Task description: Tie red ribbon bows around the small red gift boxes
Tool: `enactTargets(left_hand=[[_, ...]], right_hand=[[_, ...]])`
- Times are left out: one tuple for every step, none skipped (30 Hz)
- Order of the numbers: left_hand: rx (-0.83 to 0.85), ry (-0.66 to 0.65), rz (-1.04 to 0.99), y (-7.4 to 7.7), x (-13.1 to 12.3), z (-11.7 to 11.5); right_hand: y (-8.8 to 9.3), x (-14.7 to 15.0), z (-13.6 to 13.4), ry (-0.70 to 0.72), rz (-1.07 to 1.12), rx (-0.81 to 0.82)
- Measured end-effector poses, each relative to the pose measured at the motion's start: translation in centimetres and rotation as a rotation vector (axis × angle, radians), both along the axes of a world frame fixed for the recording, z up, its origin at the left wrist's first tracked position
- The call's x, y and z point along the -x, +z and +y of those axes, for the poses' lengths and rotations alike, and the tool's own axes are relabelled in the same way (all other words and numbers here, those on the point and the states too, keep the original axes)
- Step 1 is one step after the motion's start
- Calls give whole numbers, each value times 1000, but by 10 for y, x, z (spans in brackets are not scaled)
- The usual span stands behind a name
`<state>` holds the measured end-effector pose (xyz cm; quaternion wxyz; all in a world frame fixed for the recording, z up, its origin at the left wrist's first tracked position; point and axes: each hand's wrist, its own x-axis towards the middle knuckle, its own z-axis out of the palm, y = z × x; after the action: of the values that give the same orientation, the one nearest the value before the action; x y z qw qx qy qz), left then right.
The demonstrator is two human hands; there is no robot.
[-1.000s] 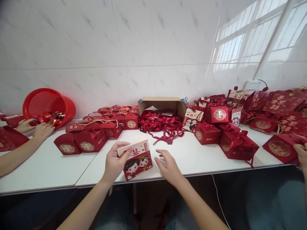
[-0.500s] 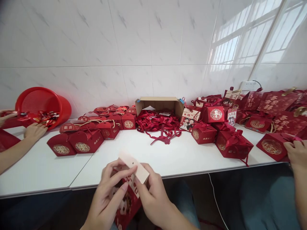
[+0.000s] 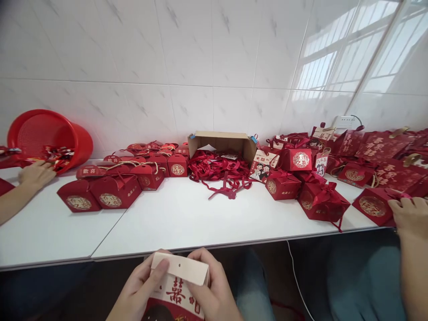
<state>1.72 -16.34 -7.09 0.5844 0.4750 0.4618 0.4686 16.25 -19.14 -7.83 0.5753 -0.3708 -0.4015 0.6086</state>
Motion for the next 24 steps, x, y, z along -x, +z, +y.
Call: enactTargets(left_hand=[[-6, -20, 24, -3, 0, 2], [-23, -27, 46, -5, 1, 3], [-41, -25, 62, -8, 2, 5], [-52, -22, 73, -10, 3, 7], [-48, -26, 74, -12, 5, 9], [-33, -31, 65, -14, 6, 10], [-9, -34, 48, -16, 8, 12], [19, -33, 27, -17, 10, 13], [49, -29, 7, -19, 12, 15], [78, -18, -13, -20, 15, 16], [102, -2, -33, -21, 18, 18], [121, 17, -54, -22, 21, 19], [134, 38, -72, -23, 23, 21], [143, 56, -86, -23, 26, 22], [148, 69, -97, -23, 27, 23], [152, 76, -104, -23, 29, 24], [155, 76, -107, -23, 30, 24], [158, 73, -107, -23, 30, 24], [158, 71, -105, -22, 30, 24], [157, 70, -101, -22, 31, 24], [153, 71, -93, -22, 31, 24], [150, 73, -85, -22, 31, 24], [148, 78, -77, -22, 31, 24], [147, 82, -71, -22, 30, 25]], right_hand=[[-2, 2, 2, 36, 21, -66], [-4, 5, 4, 65, 39, -127], [-6, 7, 5, 80, 45, -173], [-9, 10, 7, 86, 39, -197], [-12, 12, 8, 90, 22, -196], [-16, 14, 9, 92, -7, -180], [-19, 13, 11, 76, -49, -169], [-22, 11, 14, 20, -104, -179], [-25, 7, 18, -84, -171, -217], [-28, 0, 22, -231, -266, -276], [-31, -8, 27, -402, -392, -338], [-35, -17, 32, -565, -560, -379], [-39, -27, 37, -649, -764, -376], [-43, -37, 42, -634, -963, -334], [-48, -46, 46, -548, -1124, -303], [-52, -54, 49, -466, -1242, -269], [-57, -60, 50, -403, -1322, -241], [-60, -64, 51, -361, -1375, -228], [-62, -66, 51, -343, -1414, -220], [-63, -68, 50, -341, -1444, -208], [-63, -68, 49, -332, -1468, -198], [-61, -68, 48, -301, -1484, -198], [-59, -67, 47, -257, -1494, -201], [-55, -67, 46, -217, -1498, -202]])
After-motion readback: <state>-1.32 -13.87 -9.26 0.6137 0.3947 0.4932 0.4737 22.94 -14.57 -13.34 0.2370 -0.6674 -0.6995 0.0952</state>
